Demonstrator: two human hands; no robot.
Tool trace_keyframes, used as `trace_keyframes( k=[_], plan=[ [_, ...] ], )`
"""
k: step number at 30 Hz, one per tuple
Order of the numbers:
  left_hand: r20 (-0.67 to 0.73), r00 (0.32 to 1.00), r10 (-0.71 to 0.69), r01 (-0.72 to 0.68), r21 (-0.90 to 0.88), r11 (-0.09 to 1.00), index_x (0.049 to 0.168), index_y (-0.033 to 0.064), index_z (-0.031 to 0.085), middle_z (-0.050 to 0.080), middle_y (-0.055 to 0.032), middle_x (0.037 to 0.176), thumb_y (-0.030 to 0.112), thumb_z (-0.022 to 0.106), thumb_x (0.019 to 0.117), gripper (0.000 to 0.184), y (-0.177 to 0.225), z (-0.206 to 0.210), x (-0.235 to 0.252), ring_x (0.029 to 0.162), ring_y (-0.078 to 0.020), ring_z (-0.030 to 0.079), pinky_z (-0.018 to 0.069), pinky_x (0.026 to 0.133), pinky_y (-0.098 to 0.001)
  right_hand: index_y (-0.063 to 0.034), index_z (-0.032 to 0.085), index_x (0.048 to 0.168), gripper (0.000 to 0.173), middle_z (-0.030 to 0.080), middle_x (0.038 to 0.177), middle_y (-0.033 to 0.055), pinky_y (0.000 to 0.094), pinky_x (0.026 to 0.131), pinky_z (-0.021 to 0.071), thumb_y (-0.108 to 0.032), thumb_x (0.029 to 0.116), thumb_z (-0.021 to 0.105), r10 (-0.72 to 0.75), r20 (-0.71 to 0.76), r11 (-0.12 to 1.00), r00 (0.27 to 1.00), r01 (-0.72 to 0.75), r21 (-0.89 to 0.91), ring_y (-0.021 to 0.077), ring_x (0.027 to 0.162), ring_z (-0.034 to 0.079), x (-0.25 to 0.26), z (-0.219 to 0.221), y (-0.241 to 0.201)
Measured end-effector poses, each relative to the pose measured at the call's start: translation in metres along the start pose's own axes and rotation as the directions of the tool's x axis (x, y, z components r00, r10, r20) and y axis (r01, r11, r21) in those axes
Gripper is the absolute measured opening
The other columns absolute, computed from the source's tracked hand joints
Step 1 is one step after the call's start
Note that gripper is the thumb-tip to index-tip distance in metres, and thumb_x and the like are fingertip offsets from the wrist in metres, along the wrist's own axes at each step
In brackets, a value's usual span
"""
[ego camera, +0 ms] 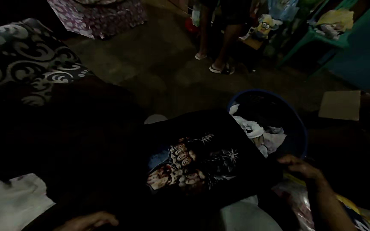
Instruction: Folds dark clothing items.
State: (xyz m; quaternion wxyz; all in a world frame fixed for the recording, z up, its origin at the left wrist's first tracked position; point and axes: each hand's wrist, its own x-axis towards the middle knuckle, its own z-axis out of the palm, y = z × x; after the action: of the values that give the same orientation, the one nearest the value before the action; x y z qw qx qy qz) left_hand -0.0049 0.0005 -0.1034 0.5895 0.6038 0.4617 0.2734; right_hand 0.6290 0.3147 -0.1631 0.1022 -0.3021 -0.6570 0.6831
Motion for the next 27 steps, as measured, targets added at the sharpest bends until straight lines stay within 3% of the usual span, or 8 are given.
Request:
trace_keyframes(
  k=[2, 4, 9, 16, 18, 20, 23, 27],
  plan=[
    [0.020, 0.979, -0.204, 0.205, -0.076, 0.976, 0.136, 0.0075, 0.062, 0.068, -0.0016, 0.128, 0.069, 0.051, 0.0945, 0.075, -0.035, 0.006, 0.015, 0.112, -0.0031, 0.063, 0.0513, 0.098, -0.0279, -0.0155, 0.069, 0.080, 0.015, 0.066, 0.076, -0.0123, 0.0214, 0.068, 0.0515, -0.023, 0.0858, 0.057, 0.332, -0.050, 0.937, 0.942, -0.336, -0.096, -0.0038, 0.071, 0.059, 0.015, 0.015, 0.016],
    [-0.232, 0.874, -0.427, 0.427, -0.052, 0.903, 0.131, 0.0109, 0.064, 0.069, -0.0008, 0.113, 0.056, 0.033, 0.1053, 0.061, -0.063, 0.013, 0.035, 0.093, -0.0069, 0.064, 0.0542, 0.081, -0.0296, 0.0006, 0.069, 0.103, 0.042, 0.069, 0.093, 0.0022, 0.0325, 0.087, 0.0555, -0.035, 0.1020, 0.046, 0.509, -0.099, 0.848, 0.855, -0.518, -0.112, 0.0084, 0.087, 0.065, 0.039, 0.021, 0.026],
    [-0.687, 0.538, -0.489, 0.576, -0.124, 0.808, 0.149, -0.0047, 0.043, 0.044, -0.0278, 0.153, 0.031, 0.028, 0.1135, 0.052, -0.091, 0.002, 0.105, 0.143, -0.0392, 0.041, 0.0296, 0.119, -0.0544, 0.0049, 0.054, 0.137, 0.052, 0.064, 0.124, 0.0208, 0.0399, 0.095, 0.0515, -0.032, 0.1139, 0.026, 0.399, -0.508, 0.903, 0.763, -0.424, 0.072, 0.0243, 0.109, 0.064, 0.121, 0.035, 0.031],
    [-0.679, 0.513, -0.525, 0.711, -0.007, 0.704, 0.146, -0.0059, 0.047, 0.042, -0.0355, 0.150, 0.037, 0.037, 0.1118, 0.056, -0.114, 0.006, 0.144, 0.142, -0.0528, 0.036, 0.0274, 0.116, -0.0649, 0.0016, 0.044, 0.151, 0.074, 0.047, 0.151, 0.0260, 0.0527, 0.114, 0.0394, -0.055, 0.1100, 0.018, 0.491, -0.519, 0.863, 0.700, -0.474, 0.176, 0.0363, 0.139, 0.049, 0.174, 0.048, 0.019],
    [-0.609, 0.596, -0.523, 0.711, 0.099, 0.696, 0.151, -0.0081, 0.040, 0.037, -0.0340, 0.155, 0.026, 0.033, 0.1131, 0.051, -0.121, 0.005, 0.141, 0.146, -0.0508, 0.032, 0.0255, 0.119, -0.0626, -0.0007, 0.042, 0.152, 0.071, 0.046, 0.153, 0.0236, 0.0516, 0.114, 0.0397, -0.054, 0.1101, 0.023, 0.466, -0.502, 0.884, 0.729, -0.399, 0.242, 0.0341, 0.140, 0.047, 0.173, 0.046, 0.018],
    [-0.634, 0.541, -0.553, 0.574, -0.203, 0.793, 0.147, -0.0050, 0.047, 0.048, -0.0261, 0.150, 0.032, 0.036, 0.1120, 0.052, -0.120, 0.008, 0.138, 0.141, -0.0362, 0.045, 0.0350, 0.116, -0.0539, -0.0015, 0.044, 0.151, 0.064, 0.048, 0.152, 0.0208, 0.0482, 0.114, 0.0408, -0.049, 0.1108, 0.030, 0.441, -0.483, 0.895, 0.757, -0.329, 0.301, 0.0303, 0.139, 0.049, 0.170, 0.044, 0.018],
    [-0.634, 0.439, -0.637, 0.379, -0.512, 0.771, 0.134, 0.0015, 0.054, 0.064, -0.0118, 0.113, 0.030, 0.051, 0.1065, 0.039, -0.110, 0.013, 0.139, 0.095, -0.0142, 0.063, 0.0547, 0.081, -0.0365, 0.0010, 0.052, 0.139, 0.045, 0.060, 0.131, 0.0180, 0.0416, 0.100, 0.0512, -0.033, 0.1109, 0.043, 0.371, -0.493, 0.922, 0.787, -0.248, 0.298, 0.0232, 0.116, 0.061, 0.163, 0.041, 0.021],
    [-0.497, 0.532, -0.686, 0.231, -0.694, 0.682, 0.121, 0.0118, 0.058, 0.067, -0.0004, 0.098, 0.028, 0.049, 0.1053, 0.024, -0.111, 0.008, 0.130, 0.082, -0.0068, 0.066, 0.0568, 0.069, -0.0260, 0.0019, 0.052, 0.135, 0.034, 0.065, 0.116, 0.0146, 0.0372, 0.087, 0.0568, -0.018, 0.1080, 0.049, 0.275, -0.633, 0.932, 0.724, -0.040, 0.359, 0.0178, 0.099, 0.066, 0.152, 0.035, 0.005]
  ],
)
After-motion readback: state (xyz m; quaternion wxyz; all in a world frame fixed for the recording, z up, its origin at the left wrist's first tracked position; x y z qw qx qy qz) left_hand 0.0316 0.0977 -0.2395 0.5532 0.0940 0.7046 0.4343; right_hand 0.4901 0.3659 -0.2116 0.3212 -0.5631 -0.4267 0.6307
